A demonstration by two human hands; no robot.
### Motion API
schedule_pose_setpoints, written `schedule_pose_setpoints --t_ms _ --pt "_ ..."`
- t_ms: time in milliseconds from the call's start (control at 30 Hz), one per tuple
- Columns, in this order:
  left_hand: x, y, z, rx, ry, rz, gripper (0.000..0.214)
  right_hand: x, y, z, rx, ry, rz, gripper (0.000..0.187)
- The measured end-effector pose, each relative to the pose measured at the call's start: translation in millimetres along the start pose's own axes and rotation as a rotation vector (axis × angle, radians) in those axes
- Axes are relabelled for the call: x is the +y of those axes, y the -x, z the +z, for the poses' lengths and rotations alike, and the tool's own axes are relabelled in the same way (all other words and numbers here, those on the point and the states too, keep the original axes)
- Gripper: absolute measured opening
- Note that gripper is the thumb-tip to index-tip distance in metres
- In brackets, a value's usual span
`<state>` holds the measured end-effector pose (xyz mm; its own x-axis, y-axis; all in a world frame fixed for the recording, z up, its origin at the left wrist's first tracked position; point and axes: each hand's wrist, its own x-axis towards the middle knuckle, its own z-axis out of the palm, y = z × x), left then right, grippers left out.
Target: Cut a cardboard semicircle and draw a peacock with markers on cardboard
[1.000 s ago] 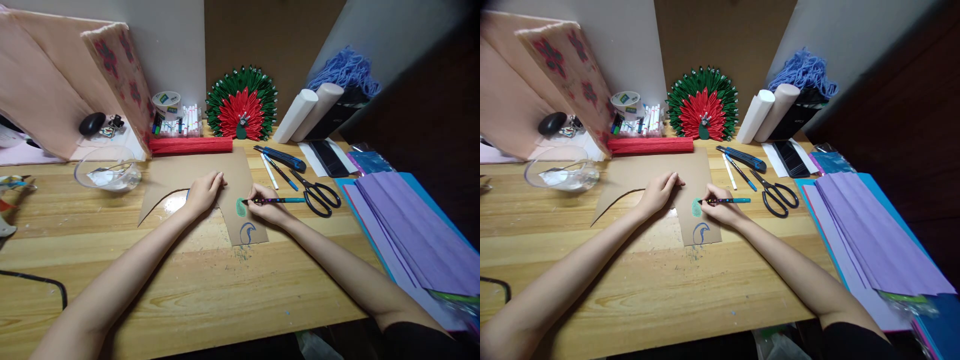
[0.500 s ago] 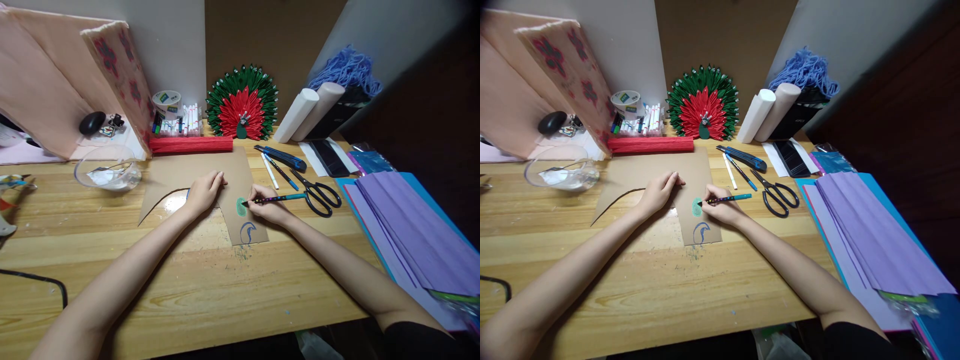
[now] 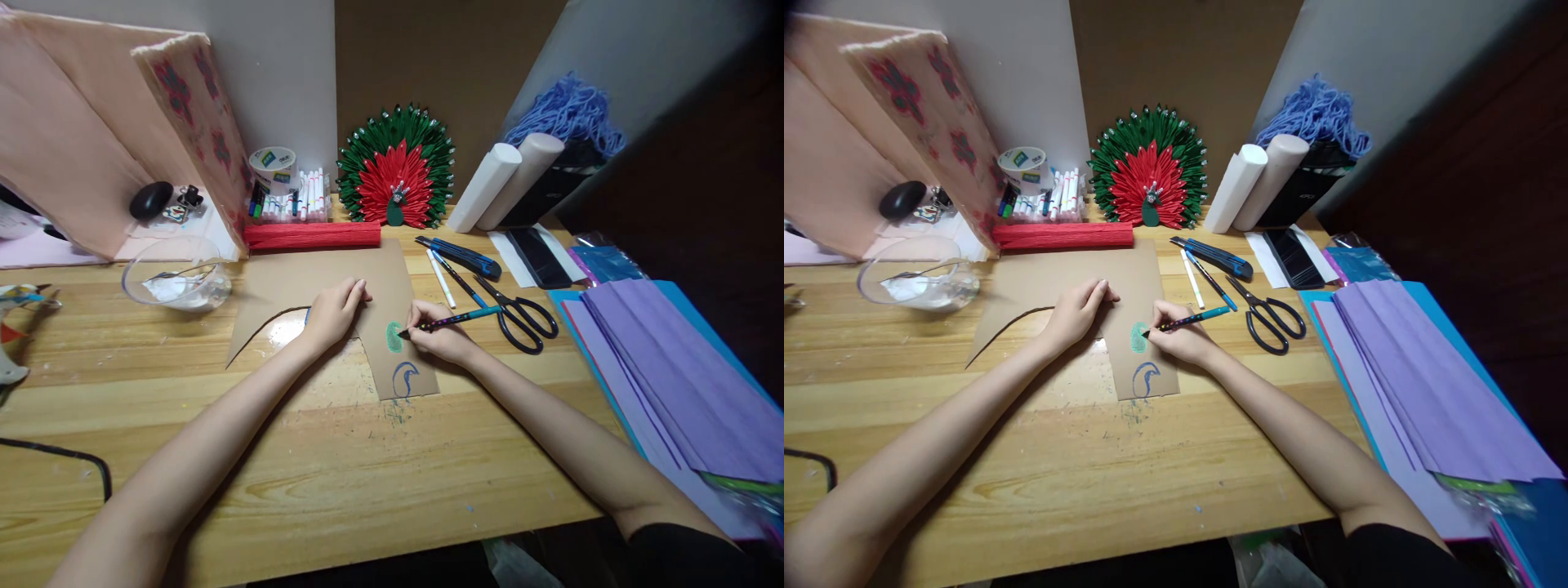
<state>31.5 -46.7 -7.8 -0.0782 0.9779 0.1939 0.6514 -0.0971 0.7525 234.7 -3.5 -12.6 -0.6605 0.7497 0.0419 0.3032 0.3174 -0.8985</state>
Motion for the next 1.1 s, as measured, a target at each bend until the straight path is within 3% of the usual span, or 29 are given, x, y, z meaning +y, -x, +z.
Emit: schedule_pose_setpoints --t_ms 1100 --pt "2.9 0.4 -1.3 -0.005 -0.011 -0.010 0.041 0.6 2.2 -1.0 -0.023 0.042 -0.025 0.015"
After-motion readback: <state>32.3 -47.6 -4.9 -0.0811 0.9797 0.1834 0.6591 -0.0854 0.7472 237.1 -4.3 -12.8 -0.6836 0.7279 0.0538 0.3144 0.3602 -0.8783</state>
